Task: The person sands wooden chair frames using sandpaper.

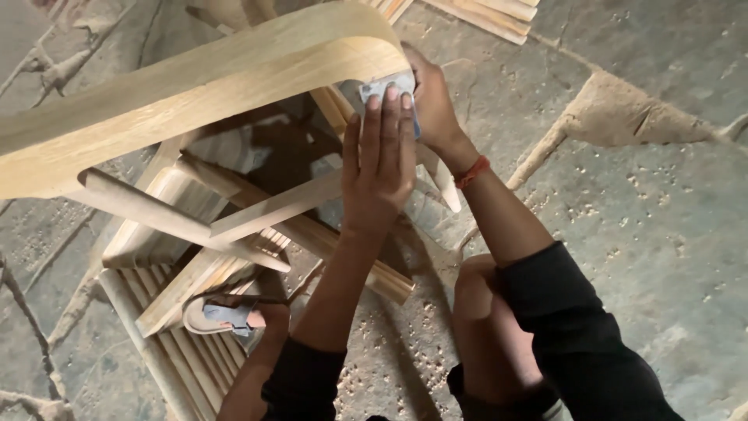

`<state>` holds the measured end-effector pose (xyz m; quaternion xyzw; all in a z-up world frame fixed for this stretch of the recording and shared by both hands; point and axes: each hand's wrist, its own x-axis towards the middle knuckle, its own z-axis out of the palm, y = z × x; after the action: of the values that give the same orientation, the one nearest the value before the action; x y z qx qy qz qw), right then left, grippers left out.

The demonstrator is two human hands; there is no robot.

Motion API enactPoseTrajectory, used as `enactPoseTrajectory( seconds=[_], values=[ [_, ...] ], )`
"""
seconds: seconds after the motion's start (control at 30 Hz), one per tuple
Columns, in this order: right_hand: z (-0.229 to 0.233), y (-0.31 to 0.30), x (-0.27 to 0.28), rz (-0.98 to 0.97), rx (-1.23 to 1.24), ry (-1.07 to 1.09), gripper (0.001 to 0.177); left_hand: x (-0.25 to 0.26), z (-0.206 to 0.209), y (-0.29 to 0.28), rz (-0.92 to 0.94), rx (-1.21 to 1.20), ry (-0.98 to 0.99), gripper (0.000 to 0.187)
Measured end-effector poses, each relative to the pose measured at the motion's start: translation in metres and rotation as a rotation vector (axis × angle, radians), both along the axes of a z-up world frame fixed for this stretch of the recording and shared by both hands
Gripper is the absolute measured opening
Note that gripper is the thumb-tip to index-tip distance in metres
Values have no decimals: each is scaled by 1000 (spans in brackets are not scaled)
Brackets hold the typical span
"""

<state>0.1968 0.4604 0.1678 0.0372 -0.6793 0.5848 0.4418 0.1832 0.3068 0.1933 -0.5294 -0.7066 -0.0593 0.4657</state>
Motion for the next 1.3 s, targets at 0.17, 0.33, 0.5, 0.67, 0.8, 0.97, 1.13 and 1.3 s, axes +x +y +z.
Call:
enactPoseTrajectory(
  seconds=[0.17, 0.33, 0.5, 0.67, 0.8, 0.97, 1.13, 1.3],
  values=[
    [-25, 2, 1, -23, -27, -88, 41, 6, -1, 5, 71, 6, 19, 30],
    [-32, 0, -4, -75, -37, -110, 40, 10, 6, 1, 52, 14, -23, 30],
    [-33, 0, -5, -16, -147, -125, 39, 22, 30, -11, -30, 73, -35, 29],
    [-27, -6, 1, -54, -83, -130, 35, 2, 18, 2, 14, 31, 4, 30],
    [-22, -7, 3, -45, -66, -81, 33, -5, -5, 8, 39, 22, 48, 32],
    [-29, 0, 0, -69, -51, -112, 33, 9, 10, -3, 13, 6, -13, 32],
    [-24, -5, 5, -67, -59, -137, 33, 7, 24, -1, -62, 69, -53, 31],
    [-40, 4, -2, -155, 75, -141, 28, -8, 5, 9, 124, -69, 158, 42]
  ],
)
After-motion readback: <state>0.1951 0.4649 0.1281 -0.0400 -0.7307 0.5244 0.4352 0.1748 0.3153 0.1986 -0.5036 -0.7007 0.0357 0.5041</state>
